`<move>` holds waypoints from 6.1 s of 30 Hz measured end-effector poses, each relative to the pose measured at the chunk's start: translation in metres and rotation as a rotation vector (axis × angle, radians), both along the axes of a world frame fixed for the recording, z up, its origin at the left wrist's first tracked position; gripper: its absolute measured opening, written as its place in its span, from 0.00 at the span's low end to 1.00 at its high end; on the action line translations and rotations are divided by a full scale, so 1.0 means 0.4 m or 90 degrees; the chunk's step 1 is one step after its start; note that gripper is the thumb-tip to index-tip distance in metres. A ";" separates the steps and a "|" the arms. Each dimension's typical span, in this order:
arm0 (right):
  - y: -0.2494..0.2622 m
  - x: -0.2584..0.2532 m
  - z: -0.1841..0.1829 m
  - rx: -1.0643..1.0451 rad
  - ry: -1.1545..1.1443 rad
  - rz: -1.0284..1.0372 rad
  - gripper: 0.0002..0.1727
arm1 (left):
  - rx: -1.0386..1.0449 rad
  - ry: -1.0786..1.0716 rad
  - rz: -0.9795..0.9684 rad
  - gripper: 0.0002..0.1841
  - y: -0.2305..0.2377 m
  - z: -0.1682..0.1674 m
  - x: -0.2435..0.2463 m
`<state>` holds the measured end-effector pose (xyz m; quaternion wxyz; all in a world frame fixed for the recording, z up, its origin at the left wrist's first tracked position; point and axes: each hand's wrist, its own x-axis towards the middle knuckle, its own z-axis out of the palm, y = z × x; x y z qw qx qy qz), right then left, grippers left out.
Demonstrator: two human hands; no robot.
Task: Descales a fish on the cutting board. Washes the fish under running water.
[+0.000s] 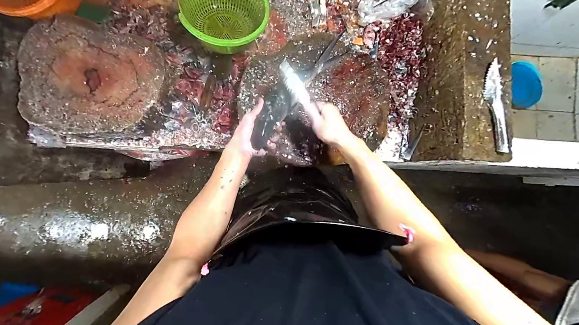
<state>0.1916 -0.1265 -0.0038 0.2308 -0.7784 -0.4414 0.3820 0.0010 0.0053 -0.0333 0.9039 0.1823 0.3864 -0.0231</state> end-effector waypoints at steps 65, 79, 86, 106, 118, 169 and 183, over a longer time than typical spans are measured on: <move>-0.489 -0.008 -0.130 -0.239 -0.147 -0.276 0.34 | 1.187 0.215 -0.633 0.44 0.048 -0.011 0.449; -0.217 0.032 0.013 -0.038 0.045 -0.308 0.33 | 1.101 0.584 -0.471 0.47 0.061 -0.021 0.058; 0.119 0.145 0.052 0.034 -0.092 -0.194 0.32 | 1.151 0.495 -0.744 0.44 0.127 0.110 0.059; 0.072 0.029 0.062 -0.226 0.005 -0.093 0.37 | 1.079 0.556 -0.694 0.40 0.086 0.089 0.072; 0.115 0.010 0.027 -0.230 -0.079 -0.073 0.36 | 1.104 0.572 -0.703 0.47 0.108 0.057 0.056; 0.000 -0.053 -0.037 0.001 0.075 -0.279 0.37 | 0.202 0.040 0.006 0.28 -0.042 -0.008 -0.062; -0.123 -0.216 0.000 -0.022 0.042 -0.085 0.33 | 0.134 0.041 0.115 0.23 -0.058 -0.002 -0.015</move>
